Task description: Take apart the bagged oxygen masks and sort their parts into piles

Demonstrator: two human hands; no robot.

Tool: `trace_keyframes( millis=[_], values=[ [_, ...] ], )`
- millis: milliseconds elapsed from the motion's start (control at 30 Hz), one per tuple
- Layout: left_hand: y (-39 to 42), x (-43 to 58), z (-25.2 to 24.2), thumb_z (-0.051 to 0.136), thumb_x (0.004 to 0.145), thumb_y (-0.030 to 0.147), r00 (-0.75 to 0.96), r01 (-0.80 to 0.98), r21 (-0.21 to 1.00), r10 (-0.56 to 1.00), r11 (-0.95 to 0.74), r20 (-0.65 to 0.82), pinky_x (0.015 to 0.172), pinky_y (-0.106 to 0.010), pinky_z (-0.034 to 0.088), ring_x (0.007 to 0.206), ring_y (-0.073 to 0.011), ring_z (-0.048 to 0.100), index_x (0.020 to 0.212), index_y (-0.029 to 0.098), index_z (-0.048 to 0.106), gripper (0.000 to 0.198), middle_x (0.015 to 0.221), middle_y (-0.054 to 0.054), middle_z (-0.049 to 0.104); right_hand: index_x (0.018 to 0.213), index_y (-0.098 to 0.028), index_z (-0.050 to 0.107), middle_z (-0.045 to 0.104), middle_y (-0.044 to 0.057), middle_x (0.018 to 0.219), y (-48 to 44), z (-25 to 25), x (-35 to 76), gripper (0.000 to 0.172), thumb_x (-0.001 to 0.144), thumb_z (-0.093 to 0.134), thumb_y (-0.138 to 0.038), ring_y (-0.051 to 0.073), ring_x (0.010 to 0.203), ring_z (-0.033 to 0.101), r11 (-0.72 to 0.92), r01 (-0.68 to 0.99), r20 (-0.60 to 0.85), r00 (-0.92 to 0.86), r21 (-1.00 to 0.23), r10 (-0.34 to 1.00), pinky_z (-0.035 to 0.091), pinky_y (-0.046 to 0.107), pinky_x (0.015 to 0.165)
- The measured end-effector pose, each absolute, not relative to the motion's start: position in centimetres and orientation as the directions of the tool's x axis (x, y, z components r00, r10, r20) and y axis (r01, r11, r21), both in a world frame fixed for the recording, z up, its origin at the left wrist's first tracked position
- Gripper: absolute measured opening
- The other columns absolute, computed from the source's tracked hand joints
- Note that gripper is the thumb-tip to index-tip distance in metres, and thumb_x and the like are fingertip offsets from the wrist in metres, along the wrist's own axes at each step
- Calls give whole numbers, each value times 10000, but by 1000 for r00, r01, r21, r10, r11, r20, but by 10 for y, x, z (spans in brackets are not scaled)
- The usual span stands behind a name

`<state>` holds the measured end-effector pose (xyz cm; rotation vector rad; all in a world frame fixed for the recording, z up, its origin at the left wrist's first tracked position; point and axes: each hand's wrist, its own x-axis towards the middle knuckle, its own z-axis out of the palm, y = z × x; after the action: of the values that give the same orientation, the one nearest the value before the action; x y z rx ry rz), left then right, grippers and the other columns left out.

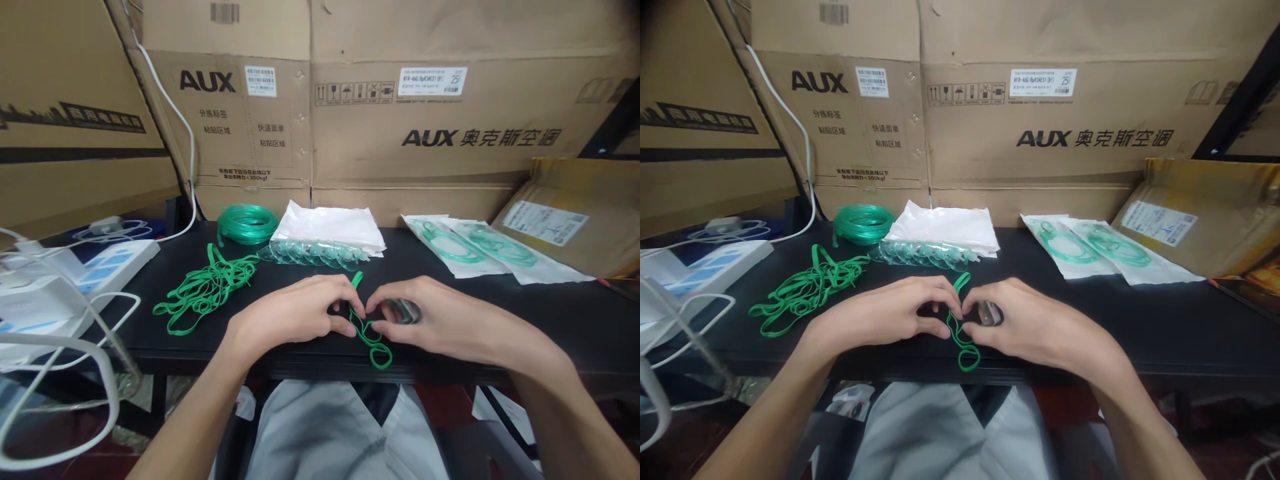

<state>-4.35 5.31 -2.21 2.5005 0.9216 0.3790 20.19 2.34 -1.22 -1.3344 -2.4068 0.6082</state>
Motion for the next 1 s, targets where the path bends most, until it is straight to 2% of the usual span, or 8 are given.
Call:
trace_keyframes(
  millis=[100,300,467,600,667,733,833,1000],
  values=[
    [54,-40,-25,714,914,281,725,548,505,680,-667,110,850,-260,453,1014,-184,630,966,287,740,59,1053,20,661,884,-302,769,704,-11,778,25,-20,201,111,793,714,-336,199,723,634,476,709,81,-514,-521,854,466,275,630],
    [57,-39,-29,623,959,208,696,564,470,697,-679,172,849,-272,436,1025,-195,630,920,245,710,103,1013,9,684,874,-274,737,705,-25,804,28,-11,214,102,821,661,-231,179,732,615,525,646,66,-595,-555,801,477,280,694],
    [56,-38,-26,629,973,283,645,592,488,740,-641,189,783,-275,433,1000,-203,644,940,266,717,95,998,24,726,914,-269,760,732,-14,865,15,4,214,90,883,677,-282,182,776,655,552,614,8,-664,-564,747,498,286,734],
    [53,-37,-23,615,983,289,641,593,473,738,-652,212,836,-296,446,1012,-218,653,952,272,731,121,1000,19,743,1046,-332,796,752,-20,889,4,11,219,186,900,717,-414,190,788,689,527,642,-83,-675,-557,734,520,291,735],
    [51,-36,-21,612,990,283,649,584,447,721,-678,245,881,-306,448,1030,-218,654,979,278,736,125,1013,23,748,1101,-365,787,762,-23,913,3,14,226,248,900,720,-493,200,798,699,488,665,-18,-601,-566,799,524,295,714],
    [50,-34,-19,611,998,288,653,572,424,702,-703,284,903,-310,450,1039,-215,660,1003,279,735,125,1038,23,750,1137,-376,774,768,-16,956,5,16,230,312,888,720,-556,225,845,704,453,697,120,-471,-556,874,523,305,709],
    [45,-30,-15,606,1009,293,659,531,413,667,-739,346,918,-304,456,1029,-204,679,1024,264,730,128,1063,19,756,1168,-370,750,761,-12,967,11,13,226,383,877,707,-614,232,841,689,428,758,268,-336,-493,903,509,318,714],
    [36,-24,-9,584,1026,259,642,495,412,641,-765,420,910,-276,456,1024,-188,690,1043,246,720,138,1074,22,761,1050,-298,732,717,-22,834,22,-2,206,240,939,650,-495,177,713,627,489,768,220,-437,-414,872,464,294,671]
  ],
)
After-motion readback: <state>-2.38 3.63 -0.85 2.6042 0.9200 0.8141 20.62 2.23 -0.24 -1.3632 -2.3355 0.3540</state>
